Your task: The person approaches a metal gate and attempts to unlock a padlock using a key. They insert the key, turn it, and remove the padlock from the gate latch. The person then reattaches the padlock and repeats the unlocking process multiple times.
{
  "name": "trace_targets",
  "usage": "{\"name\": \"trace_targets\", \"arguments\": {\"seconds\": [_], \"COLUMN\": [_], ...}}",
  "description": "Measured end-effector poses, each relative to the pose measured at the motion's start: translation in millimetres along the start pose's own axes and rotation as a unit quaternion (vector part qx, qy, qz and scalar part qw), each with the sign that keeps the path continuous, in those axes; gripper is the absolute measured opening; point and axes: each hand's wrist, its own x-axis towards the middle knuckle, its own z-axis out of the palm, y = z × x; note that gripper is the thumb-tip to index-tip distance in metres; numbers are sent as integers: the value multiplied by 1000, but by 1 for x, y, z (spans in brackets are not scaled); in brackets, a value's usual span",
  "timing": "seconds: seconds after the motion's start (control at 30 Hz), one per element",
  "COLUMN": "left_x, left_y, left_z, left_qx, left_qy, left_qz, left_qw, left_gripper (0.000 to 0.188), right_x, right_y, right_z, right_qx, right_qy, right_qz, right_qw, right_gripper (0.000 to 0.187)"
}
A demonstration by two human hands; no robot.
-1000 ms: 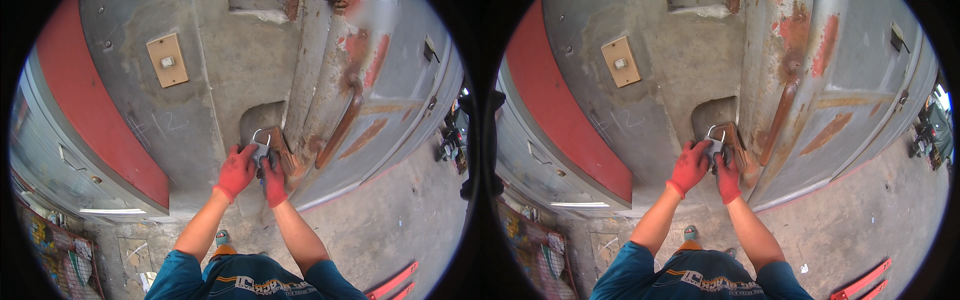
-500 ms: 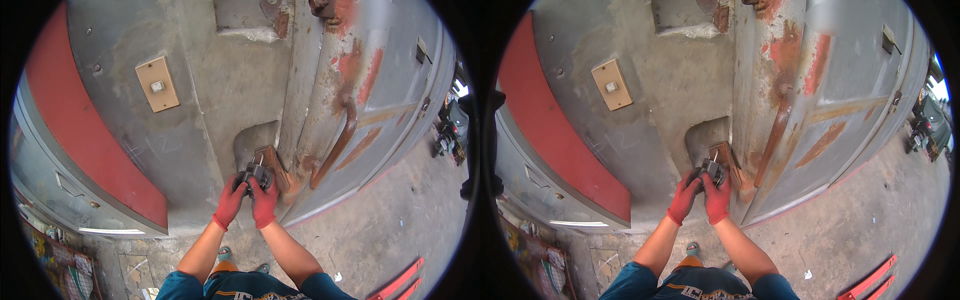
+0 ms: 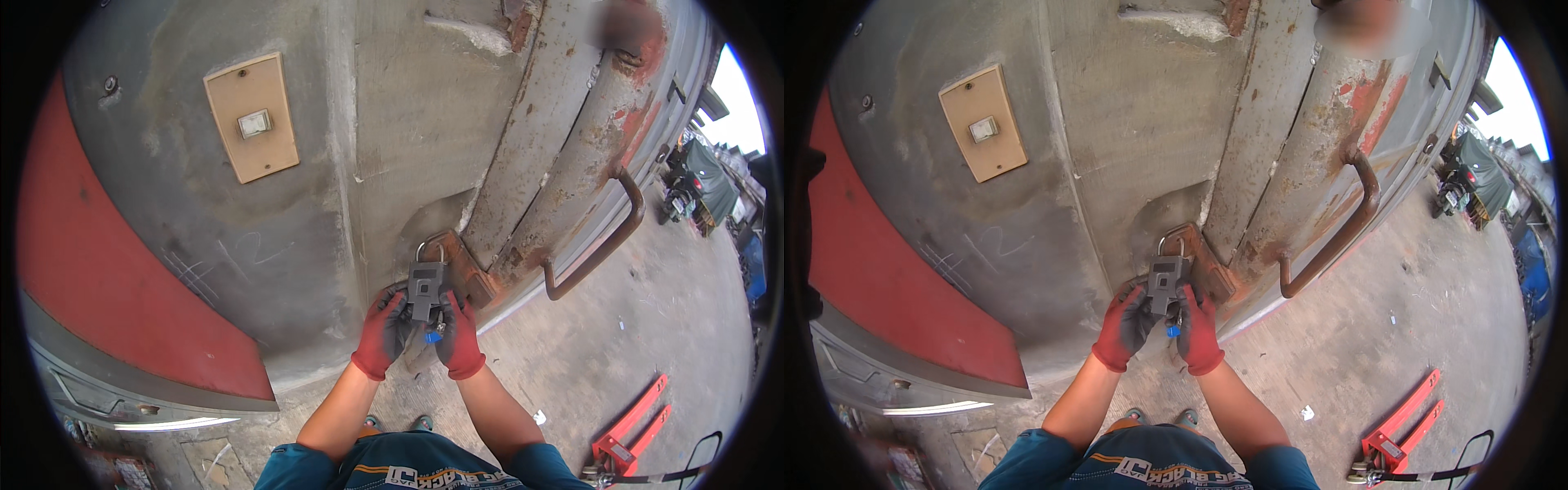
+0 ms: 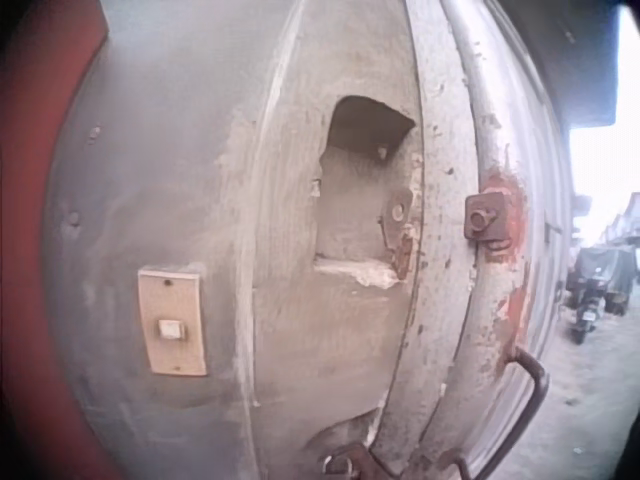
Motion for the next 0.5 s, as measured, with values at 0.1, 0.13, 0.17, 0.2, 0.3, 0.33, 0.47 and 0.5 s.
{"name": "trace_targets", "arguments": {"seconds": [0.1,0.13,0.17,0.2,0.3,0.33,0.47,0.5], "left_x": [-2,1,3,4,6,9,23,26], "left_y": [7,11,15,18,20,23,32,35], "left_z": [7,9,9,10,17,18,25,28], "left_qx": [-22,-44,-70,-84,-109,-107,-110,-106], "left_qy": [-22,-36,-68,-97,-76,-72,-61,-35], "left_qz": [-1,-31,-54,-67,-93,-116,-127,-127], "left_qw": [1000,998,994,989,987,985,984,986], "left_gripper": [41,41,42,42,42,40,34,33], "right_x": [-6,-8,-10,-16,-30,-38,-84,-90], "right_y": [-6,-8,-9,-7,2,7,46,54], "right_z": [0,-1,-2,-5,-18,-25,-53,-61], "right_qx": [14,18,11,38,113,134,103,126], "right_qy": [3,-1,-1,5,26,42,47,40], "right_qz": [27,39,42,37,54,86,228,203], "right_qw": [1000,999,999,999,992,986,967,970], "right_gripper": [32,34,28,26,25,29,36,36]}}
